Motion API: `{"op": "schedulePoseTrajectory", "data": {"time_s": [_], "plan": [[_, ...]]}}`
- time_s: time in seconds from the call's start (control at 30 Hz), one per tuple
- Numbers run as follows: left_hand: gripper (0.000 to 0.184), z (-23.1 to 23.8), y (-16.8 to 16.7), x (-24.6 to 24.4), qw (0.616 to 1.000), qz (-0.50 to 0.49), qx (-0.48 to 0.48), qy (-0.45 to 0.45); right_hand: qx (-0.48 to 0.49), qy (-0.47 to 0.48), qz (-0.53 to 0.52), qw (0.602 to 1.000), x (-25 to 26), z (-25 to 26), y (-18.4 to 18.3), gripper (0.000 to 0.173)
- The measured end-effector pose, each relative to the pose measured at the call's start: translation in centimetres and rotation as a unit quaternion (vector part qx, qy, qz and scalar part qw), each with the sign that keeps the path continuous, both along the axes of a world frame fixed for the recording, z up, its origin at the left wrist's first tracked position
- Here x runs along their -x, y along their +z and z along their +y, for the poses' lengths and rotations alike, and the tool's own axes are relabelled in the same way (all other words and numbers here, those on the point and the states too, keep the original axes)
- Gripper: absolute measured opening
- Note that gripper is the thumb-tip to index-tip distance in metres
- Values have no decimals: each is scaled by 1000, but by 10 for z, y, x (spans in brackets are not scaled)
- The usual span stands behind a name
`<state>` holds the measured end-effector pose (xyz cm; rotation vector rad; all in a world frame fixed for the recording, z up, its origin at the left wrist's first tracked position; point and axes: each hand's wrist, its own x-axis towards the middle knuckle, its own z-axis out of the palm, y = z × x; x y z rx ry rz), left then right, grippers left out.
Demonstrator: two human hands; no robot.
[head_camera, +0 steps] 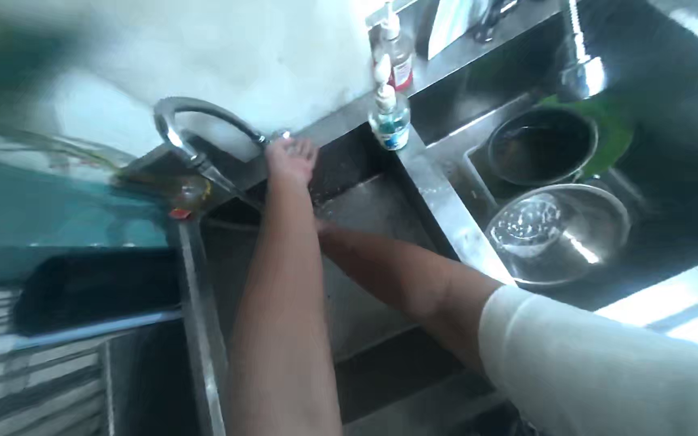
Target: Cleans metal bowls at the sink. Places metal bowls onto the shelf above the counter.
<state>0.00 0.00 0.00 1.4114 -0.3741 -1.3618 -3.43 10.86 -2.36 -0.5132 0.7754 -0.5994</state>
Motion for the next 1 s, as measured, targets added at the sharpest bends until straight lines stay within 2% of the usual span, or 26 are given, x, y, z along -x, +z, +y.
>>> {"op": "schedulePoseTrajectory", "data": {"time_s": [0.1, 0.17, 0.23, 0.33, 0.47, 0.53, 0.6, 0.63, 0.7, 0.77, 0.83, 0.9, 1.0], "plan": [[38, -8, 8, 1, 997, -1, 73, 7, -33, 19, -29, 999, -9, 15, -34, 37], [34, -18, 11, -5, 994, 15, 105, -18, -21, 42, -12, 999, -9, 32, -46, 53], [32, -23, 10, -9, 992, 10, 115, -52, -17, 52, 62, 997, -2, 55, -57, 66], [26, -25, -1, -14, 988, -36, 119, -91, 18, 84, 201, 976, 19, 94, -70, 56], [16, -43, 10, -45, 982, -96, 154, -44, 100, 232, 324, 912, 51, 118, -68, 47], [17, -32, 27, -36, 984, -136, 110, -35, 124, 256, 359, 889, 63, 122, -71, 43], [15, -16, 29, -10, 977, -208, 13, -36, 160, 279, 384, 866, 72, 123, -74, 41], [29, -11, 26, -1, 976, -213, -25, -47, 169, 285, 391, 858, 76, 122, -74, 40], [55, -12, 13, 3, 984, -166, -39, -47, 173, 289, 400, 852, 84, 122, -71, 38], [57, -16, 5, 1, 991, -126, -1, -35, 184, 298, 418, 839, 88, 121, -65, 40], [45, -23, 3, -3, 994, -96, 40, -15, 205, 312, 432, 821, 89, 125, -60, 44], [22, -34, 5, -6, 995, -53, 84, 14, 220, 321, 436, 812, 89, 127, -57, 46], [51, -37, 16, -9, 994, 2, 111, 16, 243, 303, 439, 810, 104, 120, -31, 48]]}}
